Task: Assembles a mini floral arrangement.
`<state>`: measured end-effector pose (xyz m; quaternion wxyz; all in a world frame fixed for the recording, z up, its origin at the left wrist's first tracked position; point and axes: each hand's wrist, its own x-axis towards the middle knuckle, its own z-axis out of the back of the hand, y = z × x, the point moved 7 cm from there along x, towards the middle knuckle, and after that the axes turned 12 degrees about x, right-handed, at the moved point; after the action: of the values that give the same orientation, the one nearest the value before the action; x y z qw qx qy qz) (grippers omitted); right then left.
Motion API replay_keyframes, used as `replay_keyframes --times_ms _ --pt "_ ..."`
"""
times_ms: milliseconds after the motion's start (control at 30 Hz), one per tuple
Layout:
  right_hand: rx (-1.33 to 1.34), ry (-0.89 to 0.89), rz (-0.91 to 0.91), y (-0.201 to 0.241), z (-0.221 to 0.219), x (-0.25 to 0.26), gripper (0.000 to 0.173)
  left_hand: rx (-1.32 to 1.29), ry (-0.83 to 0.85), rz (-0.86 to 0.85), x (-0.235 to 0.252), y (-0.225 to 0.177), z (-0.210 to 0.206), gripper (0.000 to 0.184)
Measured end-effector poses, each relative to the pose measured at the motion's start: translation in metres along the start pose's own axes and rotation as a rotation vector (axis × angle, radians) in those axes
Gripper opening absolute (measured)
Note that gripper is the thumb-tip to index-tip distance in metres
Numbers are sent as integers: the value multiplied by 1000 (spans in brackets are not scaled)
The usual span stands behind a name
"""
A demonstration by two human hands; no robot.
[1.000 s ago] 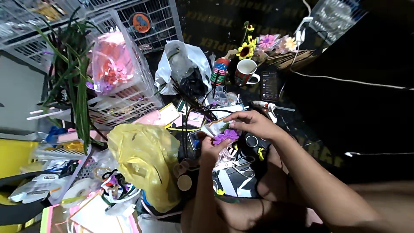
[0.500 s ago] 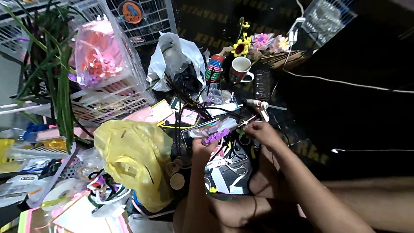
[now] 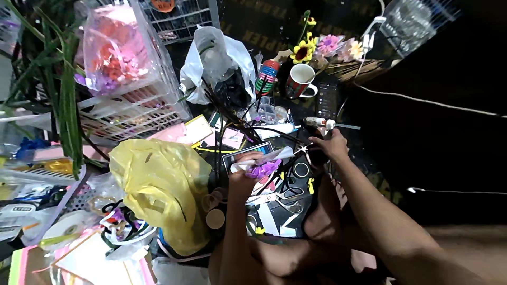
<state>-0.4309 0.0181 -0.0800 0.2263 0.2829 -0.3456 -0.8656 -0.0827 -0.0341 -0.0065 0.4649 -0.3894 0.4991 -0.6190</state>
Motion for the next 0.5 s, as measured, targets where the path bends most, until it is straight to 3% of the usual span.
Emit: replay_keyframes --times_ms 67,167,300,367,500 --pt "8 33 44 -2 -9 13 62 -64 36 -96 3 -5 -1 32" --pt "103 38 98 10 -7 12 47 74 13 -162 7 -10 3 38" --pt "350 33 207 51 23 -43 38 -8 -12 -169 13 -4 5 33" --pt "536 151 349 72 36 -80 23 -54 -18 -184 13 0 4 34" --pt "756 553 518 97 53 -136 29 108 -77 -222 7 -9 6 36"
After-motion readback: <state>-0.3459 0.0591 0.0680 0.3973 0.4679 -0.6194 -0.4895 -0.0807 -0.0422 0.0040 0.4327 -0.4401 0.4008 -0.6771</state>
